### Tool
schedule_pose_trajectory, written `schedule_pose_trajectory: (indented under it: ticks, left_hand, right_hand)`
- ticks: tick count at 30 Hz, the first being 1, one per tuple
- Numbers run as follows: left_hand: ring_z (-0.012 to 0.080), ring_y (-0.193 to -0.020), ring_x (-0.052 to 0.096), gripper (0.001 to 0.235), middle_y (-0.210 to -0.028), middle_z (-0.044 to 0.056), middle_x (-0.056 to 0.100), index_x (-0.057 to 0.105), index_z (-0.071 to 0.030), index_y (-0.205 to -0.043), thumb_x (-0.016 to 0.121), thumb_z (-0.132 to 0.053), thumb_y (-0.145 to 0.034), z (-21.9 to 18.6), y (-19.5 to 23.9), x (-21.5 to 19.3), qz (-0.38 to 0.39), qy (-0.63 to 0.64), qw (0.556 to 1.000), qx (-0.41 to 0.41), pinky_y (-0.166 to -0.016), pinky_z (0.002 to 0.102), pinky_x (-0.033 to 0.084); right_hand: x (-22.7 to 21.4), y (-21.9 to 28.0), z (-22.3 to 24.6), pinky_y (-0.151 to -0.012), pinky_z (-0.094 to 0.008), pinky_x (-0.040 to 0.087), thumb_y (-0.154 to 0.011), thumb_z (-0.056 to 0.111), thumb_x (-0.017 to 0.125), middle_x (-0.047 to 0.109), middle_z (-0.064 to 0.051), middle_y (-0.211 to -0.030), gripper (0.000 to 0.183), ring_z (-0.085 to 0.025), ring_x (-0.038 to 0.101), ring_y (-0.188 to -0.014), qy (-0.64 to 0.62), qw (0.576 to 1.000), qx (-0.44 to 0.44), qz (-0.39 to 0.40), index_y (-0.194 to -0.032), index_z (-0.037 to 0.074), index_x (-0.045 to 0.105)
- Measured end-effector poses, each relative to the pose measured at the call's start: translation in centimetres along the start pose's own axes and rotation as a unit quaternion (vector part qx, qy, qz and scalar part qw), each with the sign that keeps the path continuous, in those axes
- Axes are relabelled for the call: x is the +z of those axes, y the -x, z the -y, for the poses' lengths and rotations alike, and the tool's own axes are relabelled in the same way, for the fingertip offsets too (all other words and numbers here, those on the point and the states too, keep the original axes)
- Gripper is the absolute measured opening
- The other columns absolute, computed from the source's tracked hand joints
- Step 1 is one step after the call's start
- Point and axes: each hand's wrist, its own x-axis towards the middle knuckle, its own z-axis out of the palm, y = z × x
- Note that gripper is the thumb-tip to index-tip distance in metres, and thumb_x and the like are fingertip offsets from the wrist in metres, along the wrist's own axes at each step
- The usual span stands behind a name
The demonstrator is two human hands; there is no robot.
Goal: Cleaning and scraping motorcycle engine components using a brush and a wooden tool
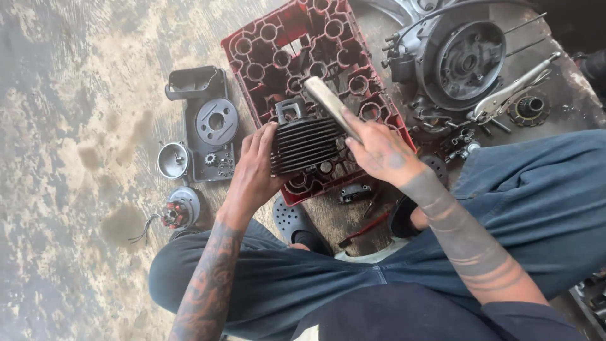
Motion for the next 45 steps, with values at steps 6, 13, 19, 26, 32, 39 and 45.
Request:
schedule_pose_trajectory:
  ticks: [6,13,19,26,32,39,45]
  left_hand:
    - [0.0383,-0.134,0.046,0.109,-0.15,0.014,0.047,0.035,-0.005,-0.153,0.094,-0.028,-0.065,0.1,-0.3,0.4,0.004,0.003,1.0,-0.026,-0.096,0.058,0.058]
    - [0.0433,-0.133,0.046,0.108,-0.149,0.018,0.046,0.035,-0.004,-0.153,0.094,-0.026,-0.065,-0.7,-0.1,-0.4,0.004,0.005,1.0,-0.002,-0.103,0.057,0.054]
    - [0.0438,-0.136,0.044,0.112,-0.152,0.019,0.043,0.031,-0.003,-0.154,0.095,-0.02,-0.064,-1.3,0.0,-0.4,0.01,-0.003,1.0,-0.029,-0.105,0.059,0.052]
    - [0.0445,-0.145,0.035,0.125,-0.161,0.022,0.034,0.024,-0.002,-0.16,0.092,-0.049,-0.066,-0.9,0.0,0.0,0.021,-0.019,0.999,-0.033,-0.118,0.065,0.031]
    - [0.0395,-0.153,0.025,0.112,-0.169,0.018,0.026,0.027,-0.006,-0.163,0.082,-0.06,-0.081,-3.6,-0.9,-0.5,-0.011,-0.053,0.997,0.047,-0.125,0.059,0.016]
    - [0.0362,-0.146,0.036,0.086,-0.16,0.013,0.037,0.045,-0.015,-0.154,0.082,-0.048,-0.084,-0.7,-3.2,2.0,-0.067,-0.133,0.987,0.066,-0.117,0.054,0.03]
    - [0.044,-0.143,0.039,0.083,-0.156,0.02,0.041,0.046,-0.01,-0.152,0.085,-0.035,-0.083,0.3,-4.9,1.3,-0.067,-0.045,0.994,0.068,-0.116,0.059,0.033]
  right_hand:
    - [-0.1,8.5,1.6,-0.067,-0.059,0.059,-0.099,0.024,0.047,0.065,-0.026,-0.105,0.065,-0.049,0.071,-0.086,-0.009,0.997,0.071,-0.004,-0.163,0.021,0.033]
    - [1.3,1.1,0.8,-0.075,-0.058,0.058,-0.101,0.024,0.052,0.064,-0.025,-0.109,0.06,-0.048,0.07,-0.091,-0.005,0.997,0.007,-0.072,-0.159,0.017,0.041]
    - [2.0,9.5,0.5,-0.079,-0.064,0.056,-0.099,0.027,0.05,0.062,-0.025,-0.113,0.062,-0.054,0.066,-0.097,-0.03,0.996,0.061,-0.062,-0.16,0.024,0.039]
    - [0.0,13.7,-2.9,-0.101,-0.066,0.042,-0.095,0.025,0.049,0.051,-0.033,-0.143,0.072,-0.056,0.049,-0.127,-0.185,0.97,0.118,-0.109,-0.164,0.017,0.03]
    - [1.7,8.8,-0.3,-0.108,-0.059,0.04,-0.096,0.011,0.049,0.052,-0.027,-0.148,0.063,-0.045,0.051,-0.134,-0.26,0.96,-0.024,-0.102,-0.158,0.012,0.042]
    - [2.0,1.9,0.0,-0.107,-0.064,0.042,-0.102,0.01,0.045,0.045,-0.03,-0.152,0.056,-0.049,0.047,-0.137,-0.161,0.975,-0.078,-0.13,-0.157,0.0,0.037]
    - [4.0,5.7,-1.8,-0.101,-0.072,0.041,-0.101,0.014,0.042,0.043,-0.035,-0.151,0.057,-0.058,0.042,-0.135,-0.215,0.969,-0.05,-0.11,-0.156,-0.001,0.037]
